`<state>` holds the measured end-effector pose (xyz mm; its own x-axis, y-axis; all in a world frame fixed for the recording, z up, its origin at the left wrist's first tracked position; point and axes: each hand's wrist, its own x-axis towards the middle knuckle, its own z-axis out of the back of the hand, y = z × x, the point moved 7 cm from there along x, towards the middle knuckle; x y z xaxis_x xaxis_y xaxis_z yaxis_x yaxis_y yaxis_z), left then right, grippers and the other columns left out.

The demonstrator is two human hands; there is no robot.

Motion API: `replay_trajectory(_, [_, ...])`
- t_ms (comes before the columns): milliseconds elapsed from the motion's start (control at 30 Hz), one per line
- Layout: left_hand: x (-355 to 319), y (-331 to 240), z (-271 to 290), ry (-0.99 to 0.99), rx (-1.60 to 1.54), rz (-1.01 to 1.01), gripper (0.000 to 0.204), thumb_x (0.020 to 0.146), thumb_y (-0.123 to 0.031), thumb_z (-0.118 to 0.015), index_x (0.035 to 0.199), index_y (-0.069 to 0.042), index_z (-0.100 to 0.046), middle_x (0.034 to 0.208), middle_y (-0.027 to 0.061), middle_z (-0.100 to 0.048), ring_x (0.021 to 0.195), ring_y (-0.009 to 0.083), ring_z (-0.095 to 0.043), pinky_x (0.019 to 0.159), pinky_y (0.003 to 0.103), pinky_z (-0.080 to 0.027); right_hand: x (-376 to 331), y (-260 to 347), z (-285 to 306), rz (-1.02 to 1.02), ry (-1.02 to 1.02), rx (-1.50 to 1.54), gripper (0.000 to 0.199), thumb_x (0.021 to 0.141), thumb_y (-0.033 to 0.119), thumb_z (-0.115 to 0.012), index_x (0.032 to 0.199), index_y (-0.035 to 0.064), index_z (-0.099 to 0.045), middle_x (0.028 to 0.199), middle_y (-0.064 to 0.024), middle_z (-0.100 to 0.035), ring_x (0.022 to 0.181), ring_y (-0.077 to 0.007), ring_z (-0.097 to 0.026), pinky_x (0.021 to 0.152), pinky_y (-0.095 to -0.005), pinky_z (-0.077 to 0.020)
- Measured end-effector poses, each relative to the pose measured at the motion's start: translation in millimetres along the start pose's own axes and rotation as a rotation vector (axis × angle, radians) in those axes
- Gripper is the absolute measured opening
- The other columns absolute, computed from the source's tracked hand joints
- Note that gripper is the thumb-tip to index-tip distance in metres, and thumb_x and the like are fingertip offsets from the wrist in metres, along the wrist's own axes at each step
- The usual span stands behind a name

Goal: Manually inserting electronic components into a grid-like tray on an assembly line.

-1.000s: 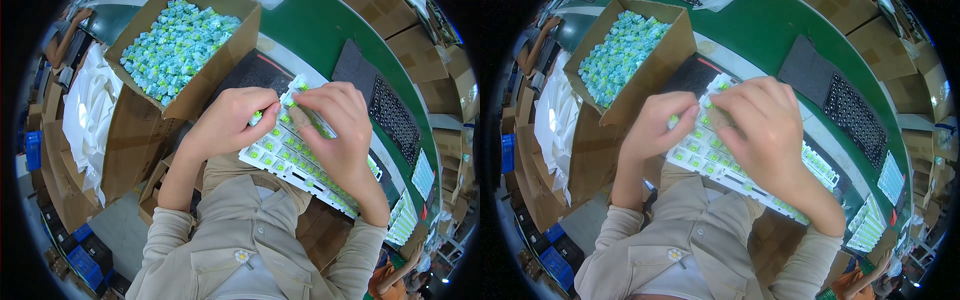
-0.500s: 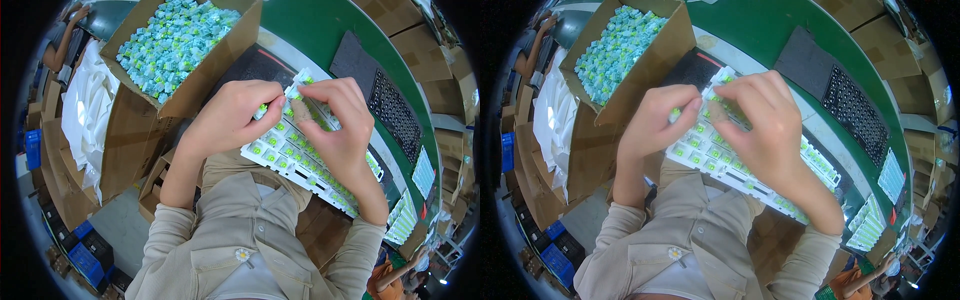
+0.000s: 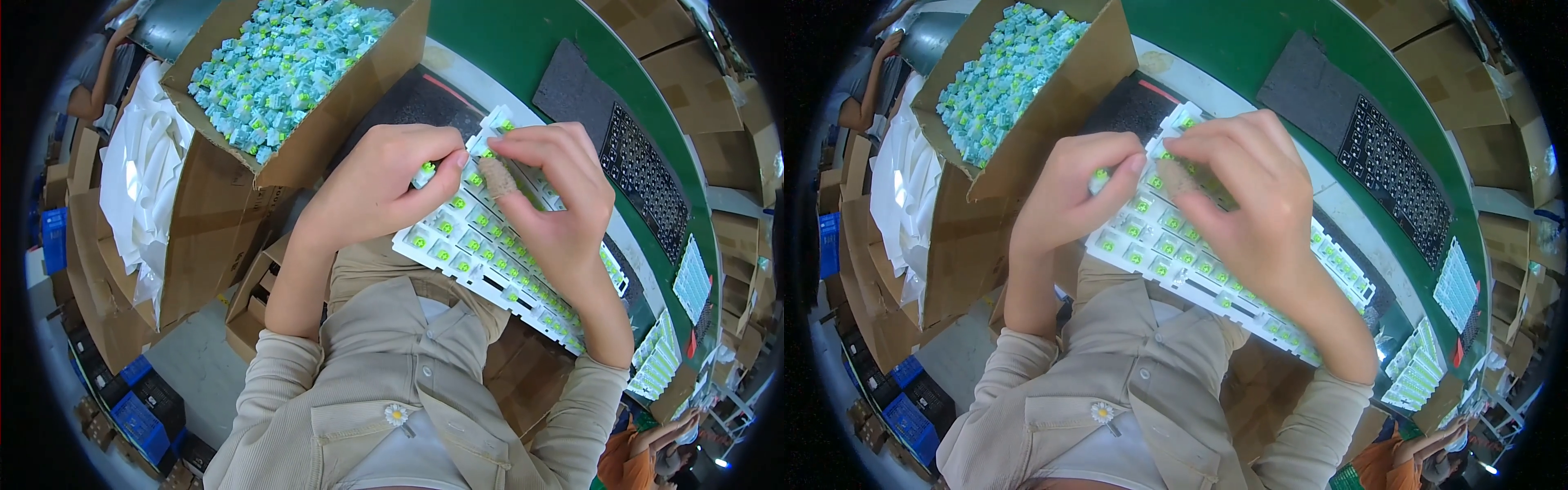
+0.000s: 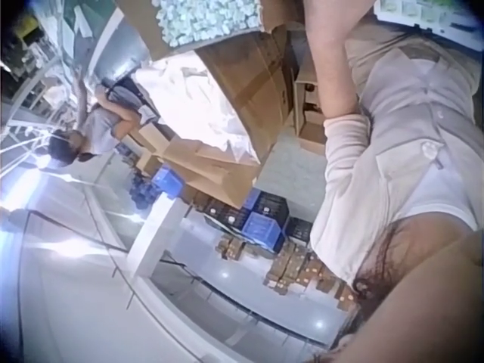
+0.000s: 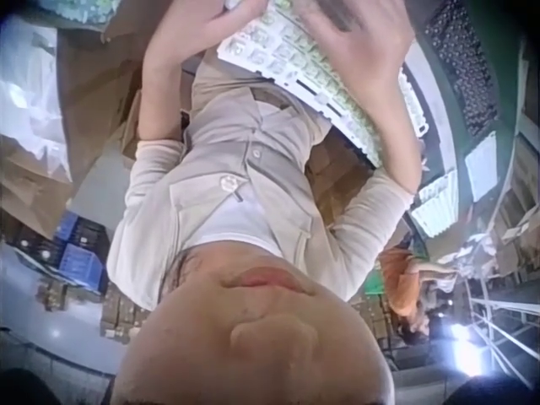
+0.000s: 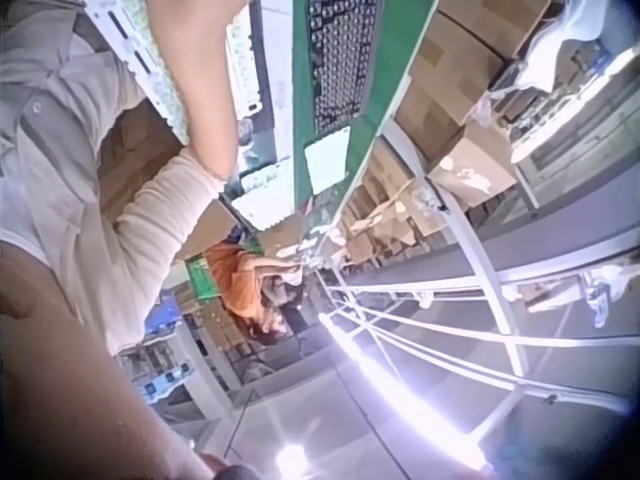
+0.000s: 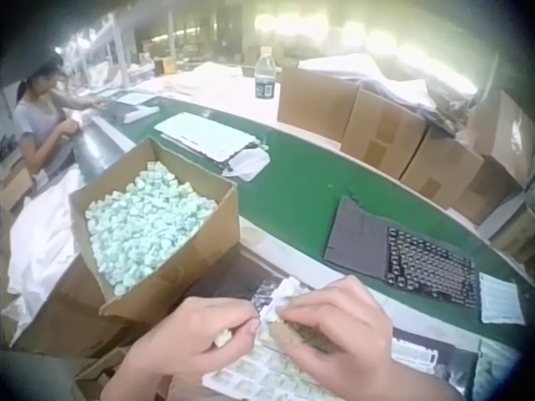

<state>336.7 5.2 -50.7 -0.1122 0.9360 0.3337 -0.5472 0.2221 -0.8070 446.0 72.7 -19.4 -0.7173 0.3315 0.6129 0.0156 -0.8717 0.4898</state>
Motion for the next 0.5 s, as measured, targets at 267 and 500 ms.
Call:
replay_trajectory(267, [-3, -1, 0, -0.012, 0.002, -0.023, 0.010, 0.082, -0.005, -0.051, 0.075, 0.001, -0.052, 0.062, 0.0101, -0.048, 0.053, 0.0220, -0.047, 0.050, 0.030, -0.037, 7, 6, 8, 0.089, 0.118, -0.235, 0.035, 0.060, 0.001, -0.071, 0.094, 0.0031, -0.064, 0.087, -0.0061, -0.062, 0.086, -0.0218, -0.056, 0.073, -0.0293, -0.0450])
replay_trajectory(500, [-4, -17, 1, 0.042, 0.026, -0.095, 0.007, 0.079, -0.003, -0.051, 0.074, 0.001, -0.052, 0.063, 0.0108, -0.047, 0.053, 0.0257, -0.047, 0.049, 0.030, -0.037, 10, -35, -22, -0.718, 0.630, 0.657, 0.035, 0.067, 0.006, -0.071, 0.100, 0.0020, -0.059, 0.090, -0.0035, -0.062, 0.087, -0.0125, -0.056, 0.078, -0.0246, -0.0437])
